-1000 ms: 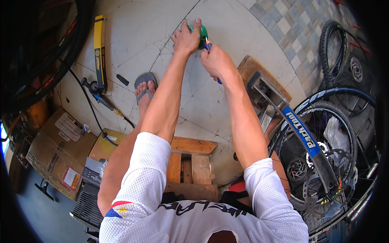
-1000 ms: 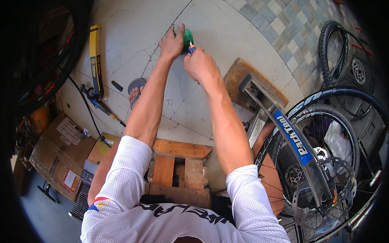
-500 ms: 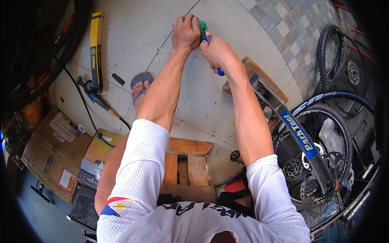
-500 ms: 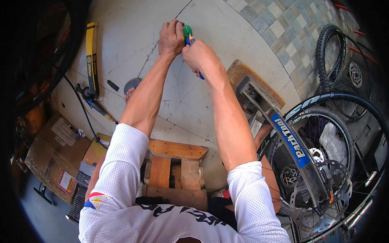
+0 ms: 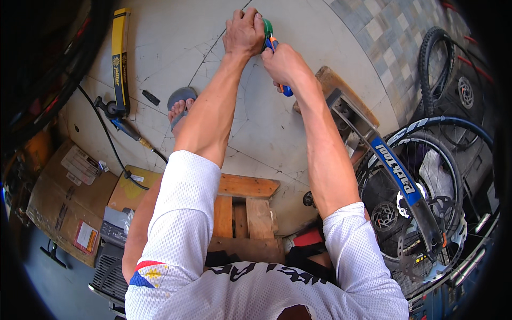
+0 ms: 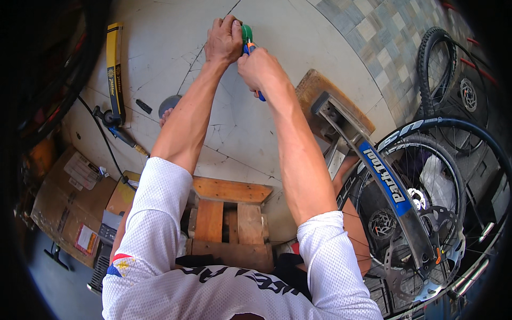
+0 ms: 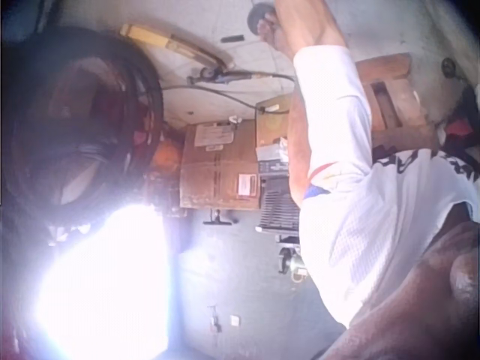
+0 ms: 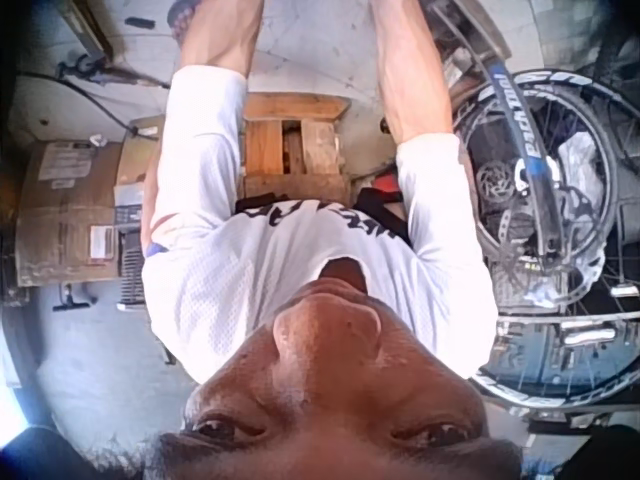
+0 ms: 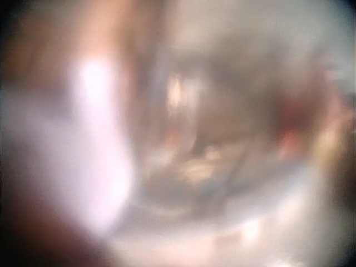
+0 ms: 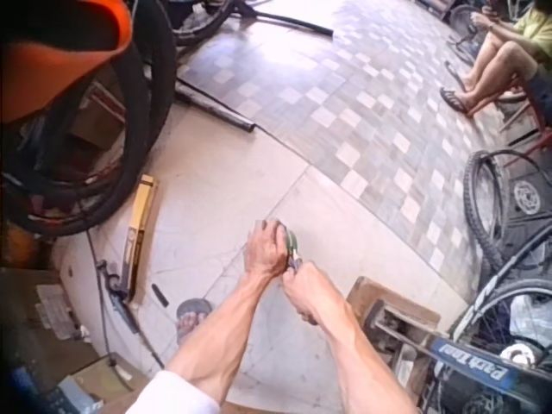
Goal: The person cuts a strip of green tape and wraps it around the rim of a bicycle wheel mounted on a stand. The person smooths the tape along the rim surface to secure it.
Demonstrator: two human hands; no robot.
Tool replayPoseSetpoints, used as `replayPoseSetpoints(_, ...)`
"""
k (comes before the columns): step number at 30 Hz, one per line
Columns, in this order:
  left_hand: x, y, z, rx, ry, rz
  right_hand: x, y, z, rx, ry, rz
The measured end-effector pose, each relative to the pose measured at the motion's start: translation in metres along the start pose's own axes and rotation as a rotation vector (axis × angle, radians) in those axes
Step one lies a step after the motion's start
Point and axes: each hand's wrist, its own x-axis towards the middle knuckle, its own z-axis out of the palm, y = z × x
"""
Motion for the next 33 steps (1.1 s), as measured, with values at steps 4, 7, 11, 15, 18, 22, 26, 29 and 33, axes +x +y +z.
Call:
replayPoseSetpoints(4, -0.001, -0.002, 0.002, 0.000, 0.013, 0.016, 0.000, 0.004, 0.002, -0.007, -0.001, -0.010)
replayPoseSetpoints(7, -0.002, -0.001, 0.003, 0.013, 0.011, 0.014, 0.001, 0.007, 0.005, -0.005, 0.004, -0.019)
replayPoseSetpoints(11, -0.002, -0.001, 0.002, 0.023, 0.016, 0.006, -0.004, 0.005, 0.006, 0.010, -0.016, 0.030)
replayPoseSetpoints(15, -0.002, 0.002, 0.002, 0.033, 0.046, -0.005, -0.005, 0.010, 0.010, 0.005, -0.013, 0.029)
replayPoseSetpoints(18, -0.001, 0.003, 0.002, 0.032, 0.044, -0.018, -0.006, 0.012, 0.013, 0.071, -0.025, 0.000)
replayPoseSetpoints(22, 0.000, 0.000, 0.004, 0.024, 0.044, -0.017, -0.007, 0.014, 0.019, 0.080, -0.009, 0.001)
replayPoseSetpoints(26, 0.003, -0.006, 0.005, 0.026, 0.047, -0.002, -0.006, 0.016, 0.025, 0.074, -0.022, 0.046)
replayPoseSetpoints(29, 0.001, -0.005, 0.008, 0.025, 0.067, -0.001, 0.000, 0.026, 0.033, 0.055, -0.013, 0.054)
replayPoseSetpoints(33, 0.001, -0.008, 0.010, 0.022, 0.047, -0.011, 0.008, 0.035, 0.044, 0.038, 0.028, 0.021)
